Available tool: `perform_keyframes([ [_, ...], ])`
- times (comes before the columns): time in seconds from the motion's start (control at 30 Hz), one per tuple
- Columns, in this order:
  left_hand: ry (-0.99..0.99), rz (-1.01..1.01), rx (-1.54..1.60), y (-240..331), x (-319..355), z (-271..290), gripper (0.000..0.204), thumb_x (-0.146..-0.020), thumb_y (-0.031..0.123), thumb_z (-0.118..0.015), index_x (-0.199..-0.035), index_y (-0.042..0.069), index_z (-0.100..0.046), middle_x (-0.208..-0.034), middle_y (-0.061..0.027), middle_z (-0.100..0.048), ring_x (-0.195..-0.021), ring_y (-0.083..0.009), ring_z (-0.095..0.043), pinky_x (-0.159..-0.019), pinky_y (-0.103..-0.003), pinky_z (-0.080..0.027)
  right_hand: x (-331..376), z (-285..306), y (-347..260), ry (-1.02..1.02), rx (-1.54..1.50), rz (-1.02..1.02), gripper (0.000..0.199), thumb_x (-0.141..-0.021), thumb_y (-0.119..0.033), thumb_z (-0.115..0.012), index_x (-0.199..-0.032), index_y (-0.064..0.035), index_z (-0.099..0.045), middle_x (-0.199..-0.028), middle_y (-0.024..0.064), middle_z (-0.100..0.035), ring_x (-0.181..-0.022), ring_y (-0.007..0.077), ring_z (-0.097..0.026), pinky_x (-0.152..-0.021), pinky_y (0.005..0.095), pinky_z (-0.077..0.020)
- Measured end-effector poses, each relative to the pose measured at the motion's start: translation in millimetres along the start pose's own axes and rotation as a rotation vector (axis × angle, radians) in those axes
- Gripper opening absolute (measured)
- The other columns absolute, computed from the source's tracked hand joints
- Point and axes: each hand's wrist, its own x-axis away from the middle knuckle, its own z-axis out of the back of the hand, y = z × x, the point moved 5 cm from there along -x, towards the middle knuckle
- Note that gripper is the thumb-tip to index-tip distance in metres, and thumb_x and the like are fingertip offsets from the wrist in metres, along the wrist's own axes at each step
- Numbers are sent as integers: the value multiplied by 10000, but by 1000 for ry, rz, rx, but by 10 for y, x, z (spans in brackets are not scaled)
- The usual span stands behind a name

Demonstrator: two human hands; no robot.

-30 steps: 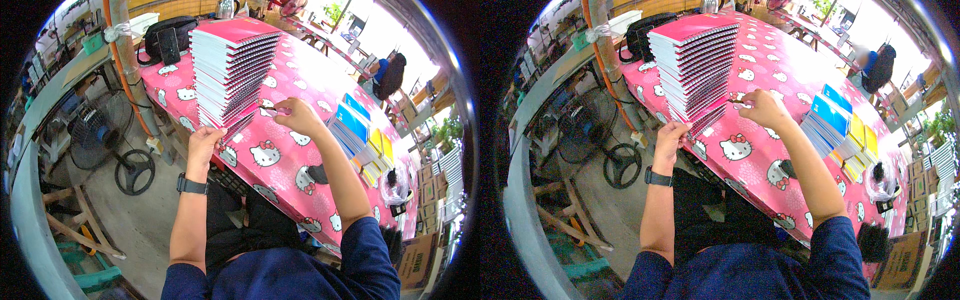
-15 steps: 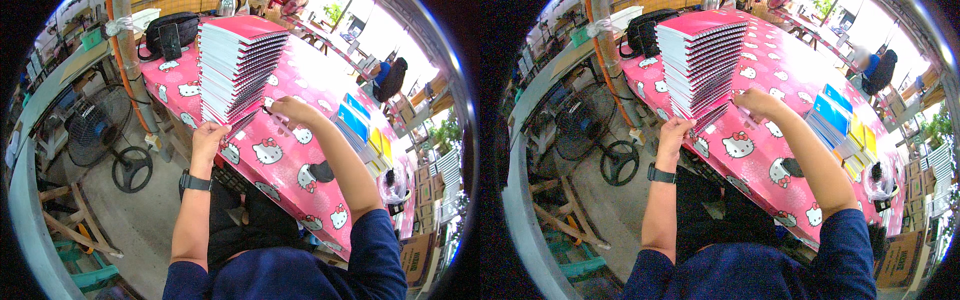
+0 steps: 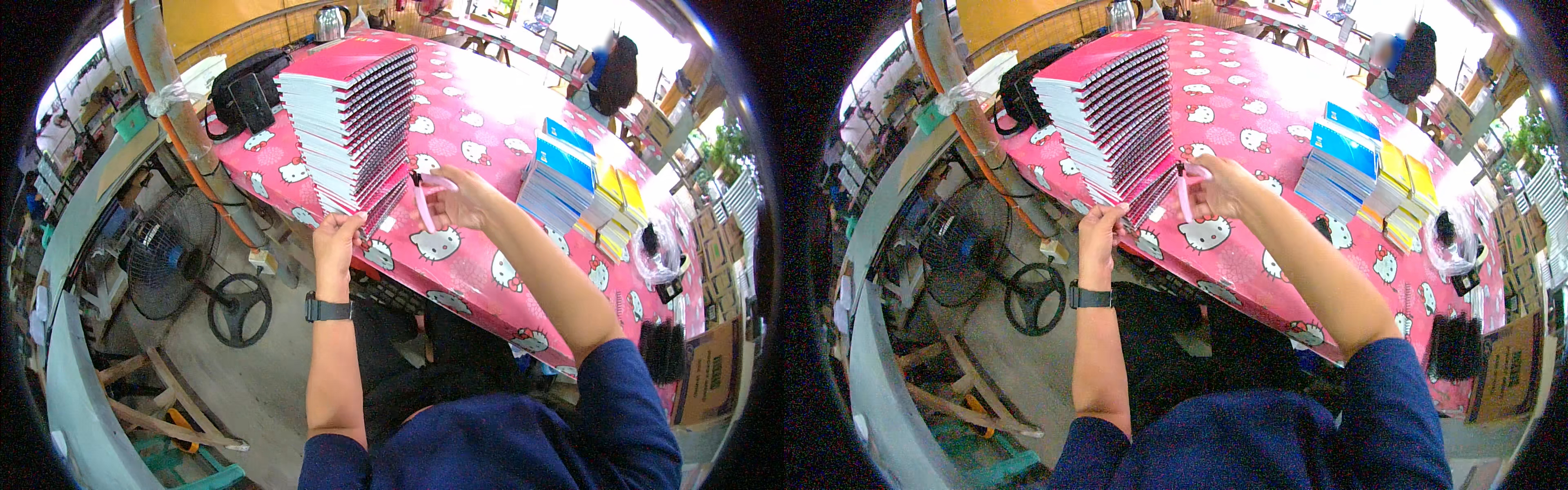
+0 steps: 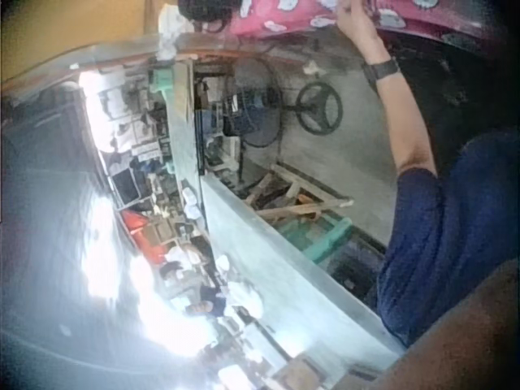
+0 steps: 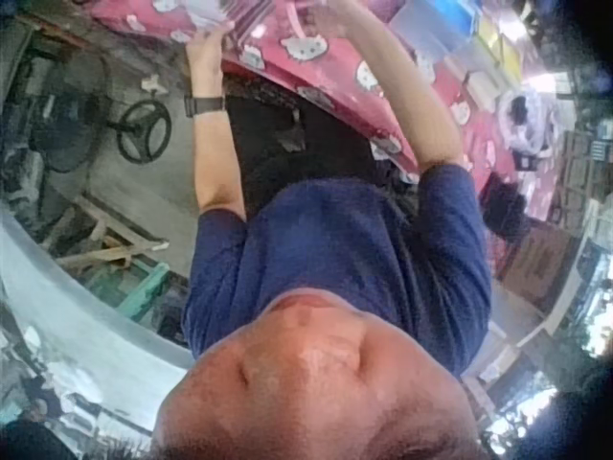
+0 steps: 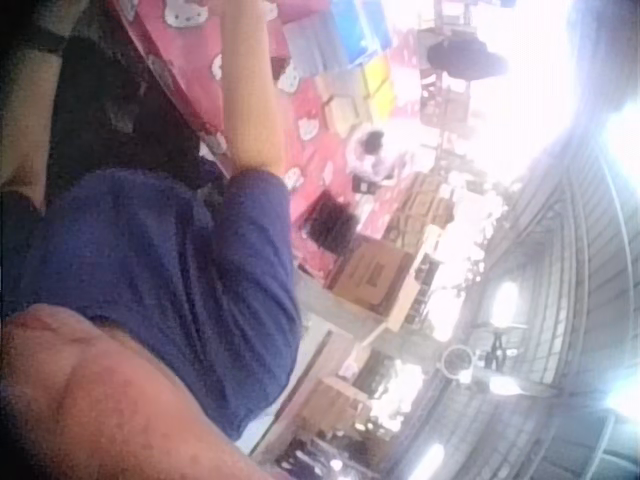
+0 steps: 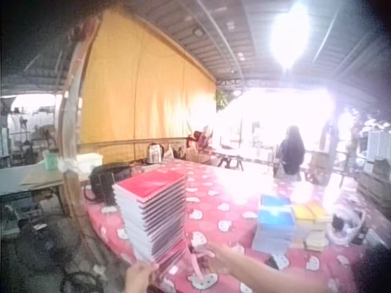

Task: The person uses a pink hole puncher to create holes along the edge of a stack of pink notebooks and then manually threads a wire spiral binding through the holes.

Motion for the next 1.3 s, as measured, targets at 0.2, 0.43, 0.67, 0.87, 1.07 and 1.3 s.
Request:
perform_keyframes([
  [0.2, 7, 65, -52, 6, 6, 25, 209, -769, 209, -708, -693, 92, -552, -603, 21, -552, -503, -40, -464, -460, -183, -351, 235, 424, 530, -118, -365, -8, 453, -869, -438, -466, -1087, -40, -471, -1038, 168, -556, -911, 302, -588, -767, 493, -497],
  [0.43, -20, 81, -155, 14, -14, 80, 190, -798, 276, -661, -772, 101, -590, -635, 25, -576, -498, -36, -484, -417, -169, -310, 367, 478, 612, 0, 2, 295, 437, -853, -286, -540, -1183, -8, -467, -1083, 121, -567, -960, 253, -572, -838, 338, -458],
  [0.67, 11, 83, -147, 36, 22, 96, 178, -776, 231, -693, -703, 101, -596, -621, 32, -571, -511, -21, -473, -438, -163, -301, 428, 337, 308, 262, 1107, 990, 490, -718, -161, -663, -1171, -24, -537, -1095, 160, -569, -1009, 288, -550, -879, 375, -435],
  [0.87, 10, 31, -237, 78, 8, 69, 168, -781, 215, -688, -745, 94, -577, -651, 21, -569, -501, -34, -459, -423, -165, -290, 327, 447, -459, 183, 1509, 955, 441, -651, -137, -659, -1087, -117, -592, -1110, 32, -574, -1084, 242, -494, -968, 511, -299],
  [1.07, 60, 22, -252, 123, 69, 59, 177, -781, 220, -690, -742, 98, -567, -662, 27, -568, -508, -27, -456, -429, -162, -293, 181, 191, -875, -69, 1814, 1008, 471, -598, 3, -619, -1052, -121, -604, -1105, 17, -568, -1139, 190, -467, -1049, 577, -164],
  [1.3, 42, 10, -224, 110, 78, 42, 180, -778, 227, -694, -743, 99, -571, -654, 30, -560, -519, -23, -457, -447, -162, -303, 143, 74, -954, -158, 1985, 1236, 385, -635, 27, -598, -982, -139, -619, -984, -37, -568, -1056, 149, -482, -1019, 559, -194],
])
